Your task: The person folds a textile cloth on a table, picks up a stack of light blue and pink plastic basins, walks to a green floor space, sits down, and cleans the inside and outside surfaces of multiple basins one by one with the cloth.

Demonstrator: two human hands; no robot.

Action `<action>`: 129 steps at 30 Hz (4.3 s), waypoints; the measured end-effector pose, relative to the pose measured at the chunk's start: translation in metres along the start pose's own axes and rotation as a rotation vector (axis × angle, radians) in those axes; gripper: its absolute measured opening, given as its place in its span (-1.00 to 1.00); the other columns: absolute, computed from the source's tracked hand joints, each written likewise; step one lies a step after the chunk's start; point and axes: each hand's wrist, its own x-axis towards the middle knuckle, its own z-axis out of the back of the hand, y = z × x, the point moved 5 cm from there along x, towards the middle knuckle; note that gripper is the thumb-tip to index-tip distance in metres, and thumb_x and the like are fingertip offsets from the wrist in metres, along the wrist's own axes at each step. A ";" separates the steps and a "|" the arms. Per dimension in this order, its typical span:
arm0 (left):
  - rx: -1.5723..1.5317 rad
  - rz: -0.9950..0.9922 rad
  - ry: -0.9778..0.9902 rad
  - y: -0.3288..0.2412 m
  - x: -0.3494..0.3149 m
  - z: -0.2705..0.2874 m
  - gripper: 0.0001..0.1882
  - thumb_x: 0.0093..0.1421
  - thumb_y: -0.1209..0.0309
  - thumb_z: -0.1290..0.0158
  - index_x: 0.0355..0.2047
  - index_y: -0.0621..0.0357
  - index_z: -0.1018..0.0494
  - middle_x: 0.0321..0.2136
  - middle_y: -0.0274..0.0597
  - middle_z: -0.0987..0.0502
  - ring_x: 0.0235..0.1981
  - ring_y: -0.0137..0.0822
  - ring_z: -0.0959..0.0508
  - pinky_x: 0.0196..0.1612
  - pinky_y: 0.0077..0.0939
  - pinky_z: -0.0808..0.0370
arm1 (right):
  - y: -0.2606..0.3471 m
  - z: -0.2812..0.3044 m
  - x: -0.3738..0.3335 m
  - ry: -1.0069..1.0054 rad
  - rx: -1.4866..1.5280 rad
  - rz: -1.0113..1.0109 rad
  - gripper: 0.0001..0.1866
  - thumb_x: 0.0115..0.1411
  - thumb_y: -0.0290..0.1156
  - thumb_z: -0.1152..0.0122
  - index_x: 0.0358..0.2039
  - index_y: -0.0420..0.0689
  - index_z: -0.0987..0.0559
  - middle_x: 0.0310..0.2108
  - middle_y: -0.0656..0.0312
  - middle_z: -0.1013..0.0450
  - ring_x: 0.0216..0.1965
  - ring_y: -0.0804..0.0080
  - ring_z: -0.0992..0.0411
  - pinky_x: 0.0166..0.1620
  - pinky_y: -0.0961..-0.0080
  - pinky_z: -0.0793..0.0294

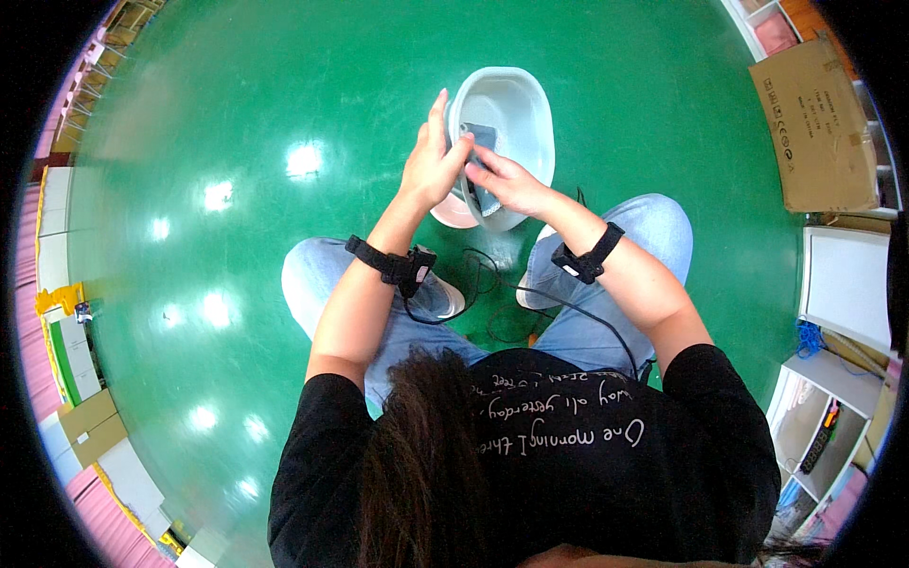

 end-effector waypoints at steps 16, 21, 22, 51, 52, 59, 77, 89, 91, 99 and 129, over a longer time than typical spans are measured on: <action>-0.419 0.302 -0.122 0.024 0.008 0.052 -0.40 0.18 0.12 0.11 0.20 0.06 -0.19 -0.15 -0.14 -0.48 -0.24 -0.34 -0.46 -0.27 -0.52 -0.40 | 0.014 -0.021 -0.005 0.296 -1.151 0.230 -0.43 -0.05 -0.12 -0.29 -0.03 -0.10 -0.46 -0.21 0.10 -0.49 -0.13 0.15 -0.43 -0.13 0.20 -0.41; -0.335 0.290 -0.083 0.024 0.011 0.062 -0.43 0.17 0.06 0.10 0.14 0.05 -0.30 -0.22 -0.23 -0.48 -0.36 -0.44 -0.44 -0.48 -0.58 -0.35 | 0.011 -0.009 -0.007 0.261 -1.271 0.040 -0.50 -0.08 -0.12 -0.29 -0.10 0.00 -0.52 -0.19 0.19 -0.50 -0.08 0.24 -0.42 -0.12 0.11 -0.37; -0.334 0.291 -0.082 0.024 0.010 0.063 -0.43 0.17 0.06 0.10 0.14 0.05 -0.30 -0.22 -0.23 -0.48 -0.36 -0.44 -0.44 -0.48 -0.58 -0.35 | 0.008 -0.006 -0.007 0.261 -1.270 0.039 -0.50 -0.08 -0.12 -0.29 -0.10 0.00 -0.52 -0.19 0.19 -0.50 -0.08 0.24 -0.42 -0.12 0.11 -0.37; -0.275 0.420 0.027 0.013 0.000 -0.010 0.02 0.02 0.24 -0.06 0.33 -0.03 0.38 0.13 0.28 0.01 -0.03 0.11 -0.38 -0.50 -0.34 -0.63 | 0.022 0.009 0.002 -0.081 -1.023 0.041 -0.70 0.04 -0.18 -0.16 -0.46 -0.19 -0.52 -0.51 -0.08 -0.50 -0.39 -0.04 -0.50 -0.28 0.12 -0.48; -0.218 0.281 -0.016 0.031 0.006 -0.003 -0.02 0.04 0.24 -0.03 0.33 -0.02 0.33 0.12 0.27 -0.02 -0.01 0.08 -0.37 -0.50 -0.32 -0.62 | 0.028 0.003 0.003 -0.054 -1.011 0.017 -0.61 0.08 -0.06 -0.18 -0.52 -0.19 -0.52 -0.55 -0.05 -0.49 -0.44 0.02 -0.50 -0.32 0.20 -0.47; -0.278 0.211 -0.094 0.052 0.021 0.018 -0.41 0.13 0.23 0.16 0.16 0.21 -0.23 0.03 0.15 -0.34 0.02 -0.05 -0.36 0.09 -0.26 -0.28 | 0.027 0.021 0.005 -0.005 -0.577 0.244 -0.53 0.12 -0.02 -0.21 -0.52 -0.25 -0.46 -0.60 0.09 -0.42 -0.55 0.47 -0.35 -0.40 0.40 -0.36; -0.532 -0.007 -0.261 0.002 0.007 0.040 -0.26 0.04 0.38 0.08 0.26 0.12 0.04 -0.04 -0.01 -0.28 -0.06 -0.21 -0.35 0.04 -0.33 -0.31 | -0.018 0.022 0.010 -0.115 -1.365 0.375 -0.76 0.08 -0.46 0.00 -0.23 -0.14 -0.53 -0.15 0.05 -0.48 -0.03 0.08 -0.39 0.01 0.20 -0.36; -0.365 -0.030 -0.325 0.013 -0.008 0.013 -0.10 -0.02 0.45 0.01 0.30 0.14 0.20 -0.05 0.04 -0.29 -0.03 -0.17 -0.36 0.08 -0.28 -0.28 | -0.037 -0.010 0.016 0.212 -0.680 -0.084 -0.65 0.23 -0.34 0.00 0.02 -0.15 -0.44 -0.13 -0.04 -0.48 -0.10 0.11 -0.46 -0.02 0.30 -0.40; -0.530 0.042 -0.381 0.020 -0.005 0.009 -0.12 -0.02 0.45 0.01 0.29 0.14 0.18 -0.05 0.04 -0.29 -0.07 -0.17 -0.38 0.05 -0.29 -0.30 | -0.043 0.000 0.020 0.163 -0.610 -0.023 -0.62 0.22 -0.31 -0.01 0.00 -0.20 -0.46 -0.15 -0.03 -0.49 -0.11 0.17 -0.46 -0.02 0.34 -0.39; -0.466 0.049 -0.497 0.037 0.006 0.021 -0.23 0.06 0.44 0.07 0.27 0.08 0.13 -0.11 -0.08 -0.30 -0.15 -0.33 -0.32 -0.02 -0.40 -0.28 | -0.018 0.012 0.018 0.081 -0.046 -0.247 -0.66 0.28 -0.32 -0.03 -0.02 -0.26 -0.47 -0.17 0.24 -0.47 -0.15 0.51 -0.38 -0.05 0.56 -0.36; 0.761 0.943 0.012 0.313 -0.088 0.081 -0.66 0.11 0.23 -0.13 -0.26 0.26 -0.54 -0.22 0.11 -0.56 -0.16 0.03 -0.56 -0.13 -0.27 -0.50 | 0.051 0.040 0.051 -0.548 0.385 -0.297 -0.81 0.23 -0.46 -0.01 -0.24 -0.28 -0.52 -0.37 0.19 -0.50 -0.39 0.45 -0.46 -0.29 0.49 -0.45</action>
